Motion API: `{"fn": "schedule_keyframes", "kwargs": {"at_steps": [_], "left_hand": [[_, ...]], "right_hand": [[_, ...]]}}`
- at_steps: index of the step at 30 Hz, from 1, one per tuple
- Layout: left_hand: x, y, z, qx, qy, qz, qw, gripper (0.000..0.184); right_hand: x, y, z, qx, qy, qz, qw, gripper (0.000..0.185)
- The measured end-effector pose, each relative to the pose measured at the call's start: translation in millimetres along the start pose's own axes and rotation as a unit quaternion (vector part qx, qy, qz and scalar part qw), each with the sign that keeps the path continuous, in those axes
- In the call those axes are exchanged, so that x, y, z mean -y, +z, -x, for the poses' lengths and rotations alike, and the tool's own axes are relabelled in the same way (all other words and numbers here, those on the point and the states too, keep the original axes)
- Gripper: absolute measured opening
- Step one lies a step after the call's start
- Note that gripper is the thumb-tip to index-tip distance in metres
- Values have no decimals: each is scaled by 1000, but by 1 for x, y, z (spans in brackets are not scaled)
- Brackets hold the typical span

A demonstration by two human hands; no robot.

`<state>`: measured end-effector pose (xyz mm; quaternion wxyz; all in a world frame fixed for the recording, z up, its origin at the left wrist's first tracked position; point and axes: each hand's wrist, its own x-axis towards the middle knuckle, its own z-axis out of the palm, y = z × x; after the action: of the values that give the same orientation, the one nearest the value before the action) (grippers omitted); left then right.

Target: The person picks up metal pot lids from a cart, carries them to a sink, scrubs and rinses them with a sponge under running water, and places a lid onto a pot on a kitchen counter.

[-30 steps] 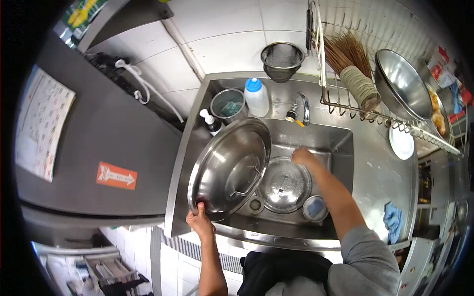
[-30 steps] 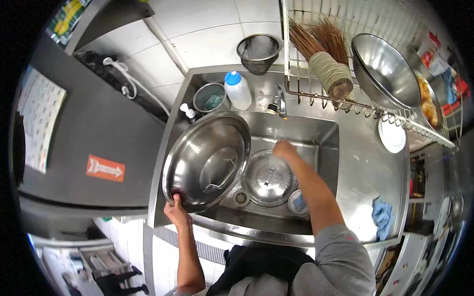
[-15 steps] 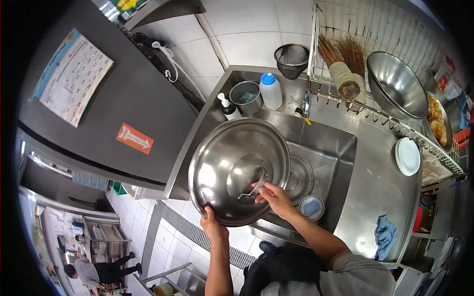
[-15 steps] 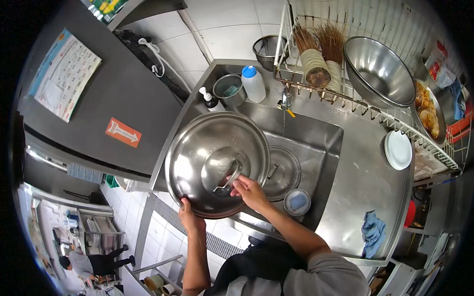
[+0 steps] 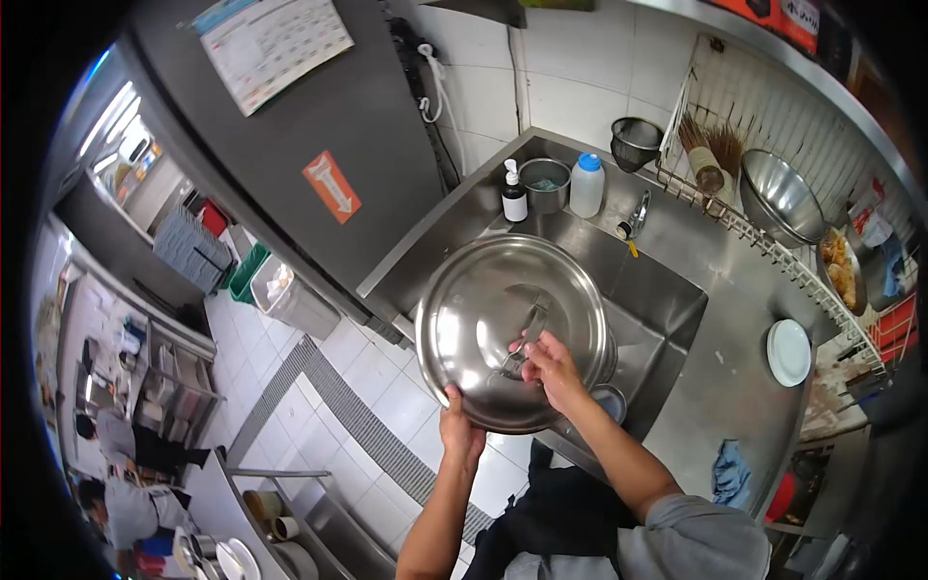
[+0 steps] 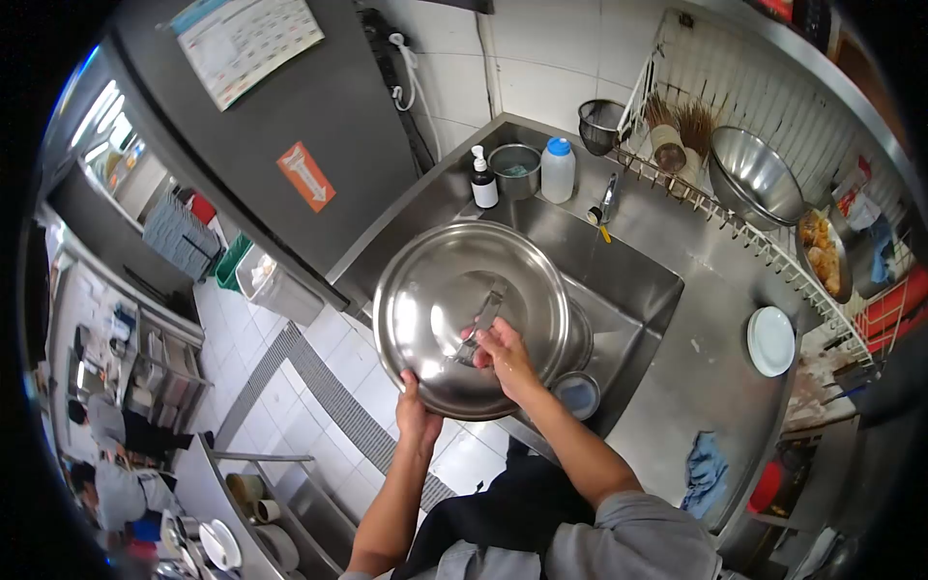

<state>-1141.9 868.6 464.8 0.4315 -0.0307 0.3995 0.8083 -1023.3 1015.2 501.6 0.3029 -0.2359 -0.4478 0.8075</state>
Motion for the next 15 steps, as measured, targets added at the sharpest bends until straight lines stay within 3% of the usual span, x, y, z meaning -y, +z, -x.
{"fn": "schedule_keyframes", "kwargs": {"at_steps": [3, 5, 9, 11, 13, 14, 15], "left_hand": [[10, -13, 20, 35, -13, -41, 998, 53], [13, -28, 37, 112, -18, -94, 989, 54], [4, -84, 92, 123, -28, -243, 962, 69], [8, -151, 115, 27, -29, -336, 941, 64], [21, -240, 150, -115, -48, -486, 865, 56], [49, -327, 169, -117, 55, -478, 869, 54], [57, -372, 218, -177, 39, -534, 826, 58]], "right_hand": [[-4, 2, 21, -43, -18, 4, 999, 21], [-8, -5, 34, -68, -42, 17, 997, 16], [4, -10, 68, -87, -51, 11, 995, 12], [11, -9, 78, -96, -53, 12, 994, 11], [11, -17, 79, -109, -54, -26, 992, 13], [10, -22, 79, -109, -41, -41, 992, 20], [7, -26, 81, -104, -39, -41, 993, 20]]}}
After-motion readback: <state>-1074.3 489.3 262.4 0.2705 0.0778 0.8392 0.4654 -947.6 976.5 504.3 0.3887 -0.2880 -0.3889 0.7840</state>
